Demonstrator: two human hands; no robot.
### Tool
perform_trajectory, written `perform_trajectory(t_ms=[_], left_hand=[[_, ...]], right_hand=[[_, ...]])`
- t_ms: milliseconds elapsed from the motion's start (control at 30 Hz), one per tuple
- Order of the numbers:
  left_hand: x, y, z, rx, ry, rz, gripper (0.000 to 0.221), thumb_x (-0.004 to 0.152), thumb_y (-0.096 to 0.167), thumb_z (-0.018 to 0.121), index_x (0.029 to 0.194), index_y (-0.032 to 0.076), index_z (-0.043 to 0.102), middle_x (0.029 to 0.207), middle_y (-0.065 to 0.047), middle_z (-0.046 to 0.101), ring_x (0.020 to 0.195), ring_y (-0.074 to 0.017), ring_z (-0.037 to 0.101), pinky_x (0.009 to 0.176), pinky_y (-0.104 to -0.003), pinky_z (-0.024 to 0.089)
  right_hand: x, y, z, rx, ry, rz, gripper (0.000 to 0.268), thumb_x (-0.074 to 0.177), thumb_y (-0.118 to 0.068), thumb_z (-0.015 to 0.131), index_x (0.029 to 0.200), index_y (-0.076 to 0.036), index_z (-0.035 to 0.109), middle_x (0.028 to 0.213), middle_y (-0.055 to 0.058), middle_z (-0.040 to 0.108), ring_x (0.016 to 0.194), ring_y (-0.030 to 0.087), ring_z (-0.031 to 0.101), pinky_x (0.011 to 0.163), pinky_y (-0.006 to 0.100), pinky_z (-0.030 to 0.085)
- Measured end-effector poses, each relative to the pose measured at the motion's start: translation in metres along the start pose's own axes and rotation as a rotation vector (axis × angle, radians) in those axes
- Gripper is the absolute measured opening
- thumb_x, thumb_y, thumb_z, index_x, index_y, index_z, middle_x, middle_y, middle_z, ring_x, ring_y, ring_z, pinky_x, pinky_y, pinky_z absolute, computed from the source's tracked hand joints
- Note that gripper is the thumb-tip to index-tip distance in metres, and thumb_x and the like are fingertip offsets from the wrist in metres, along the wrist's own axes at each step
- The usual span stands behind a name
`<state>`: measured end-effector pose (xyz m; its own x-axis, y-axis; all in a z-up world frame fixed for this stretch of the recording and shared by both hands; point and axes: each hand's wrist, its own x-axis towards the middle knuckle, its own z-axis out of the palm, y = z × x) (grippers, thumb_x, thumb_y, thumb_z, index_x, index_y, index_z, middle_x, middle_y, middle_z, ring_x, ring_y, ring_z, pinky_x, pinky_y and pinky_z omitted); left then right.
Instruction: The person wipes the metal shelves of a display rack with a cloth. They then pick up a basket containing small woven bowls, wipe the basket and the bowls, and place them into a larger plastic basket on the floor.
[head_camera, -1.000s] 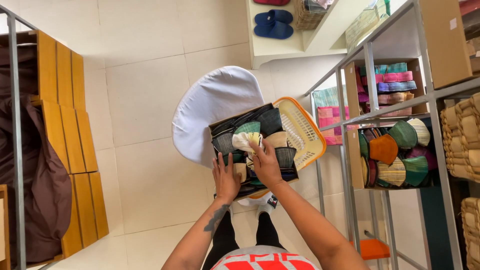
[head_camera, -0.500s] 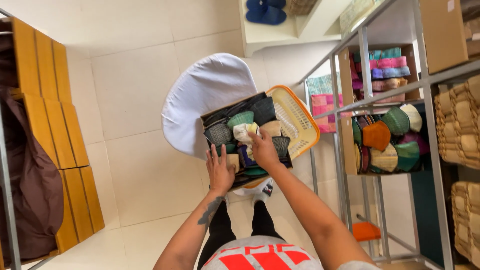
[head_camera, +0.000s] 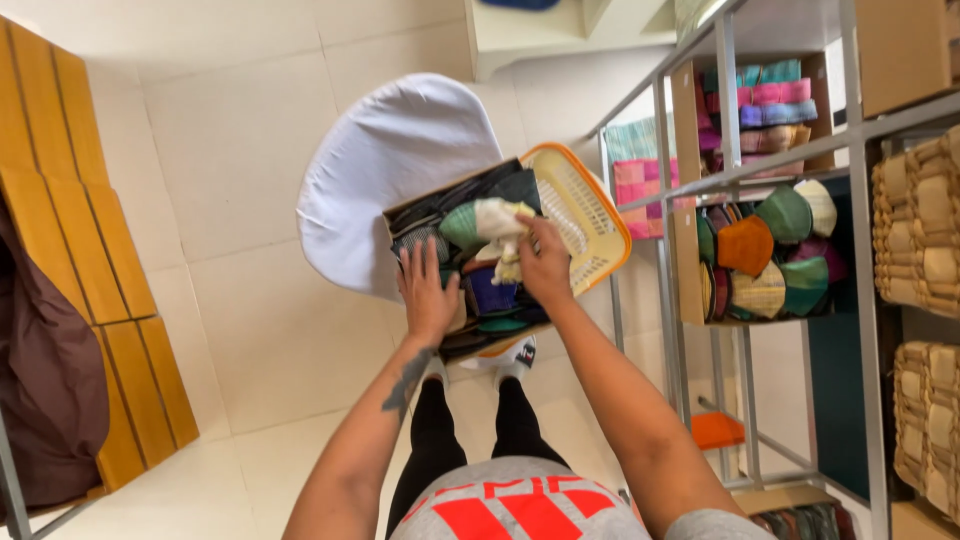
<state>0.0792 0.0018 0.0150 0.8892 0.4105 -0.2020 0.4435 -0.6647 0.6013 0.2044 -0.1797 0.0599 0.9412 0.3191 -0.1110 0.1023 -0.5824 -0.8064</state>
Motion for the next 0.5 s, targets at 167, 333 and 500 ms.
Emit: perform_trajectory(t_ms=[167, 333, 500], left_hand=[[0.052, 0.007, 0.004, 0.057, 0.005, 0.078, 0.081, 0.096, 0.026, 0.071, 0.162, 0.014, 0.027, 0.161, -0.013, 0.038, 0.155, -0.0406, 0.019, 0.122, -0.066, 0.011], [0.077, 0.019, 0.005, 0.137, -0.117, 0.094, 0.082, 0.094, 0.023, 0.071, 0.161, 0.012, 0.027, 0.157, -0.010, 0.040, 0.153, -0.0352, 0.024, 0.122, -0.067, 0.008], [0.087, 0.018, 0.013, 0.178, -0.158, 0.156, 0.078, 0.093, 0.016, 0.071, 0.160, 0.016, 0.031, 0.153, -0.008, 0.043, 0.149, -0.0279, 0.033, 0.124, -0.065, 0.012]], right_hand=[[0.019, 0.037, -0.002, 1.184, 0.211, 0.466, 0.035, 0.095, -0.002, 0.050, 0.128, 0.000, 0.060, 0.117, 0.015, 0.067, 0.102, 0.023, 0.067, 0.092, 0.038, 0.057], [0.000, 0.019, -0.022, 1.439, 0.173, 0.657, 0.040, 0.094, -0.011, 0.043, 0.131, -0.002, 0.053, 0.121, 0.016, 0.066, 0.108, 0.030, 0.068, 0.097, 0.045, 0.058], [-0.026, 0.039, -0.015, 1.547, 0.080, 0.701, 0.044, 0.095, -0.013, 0.042, 0.137, -0.002, 0.051, 0.127, 0.017, 0.066, 0.114, 0.032, 0.068, 0.099, 0.045, 0.057]])
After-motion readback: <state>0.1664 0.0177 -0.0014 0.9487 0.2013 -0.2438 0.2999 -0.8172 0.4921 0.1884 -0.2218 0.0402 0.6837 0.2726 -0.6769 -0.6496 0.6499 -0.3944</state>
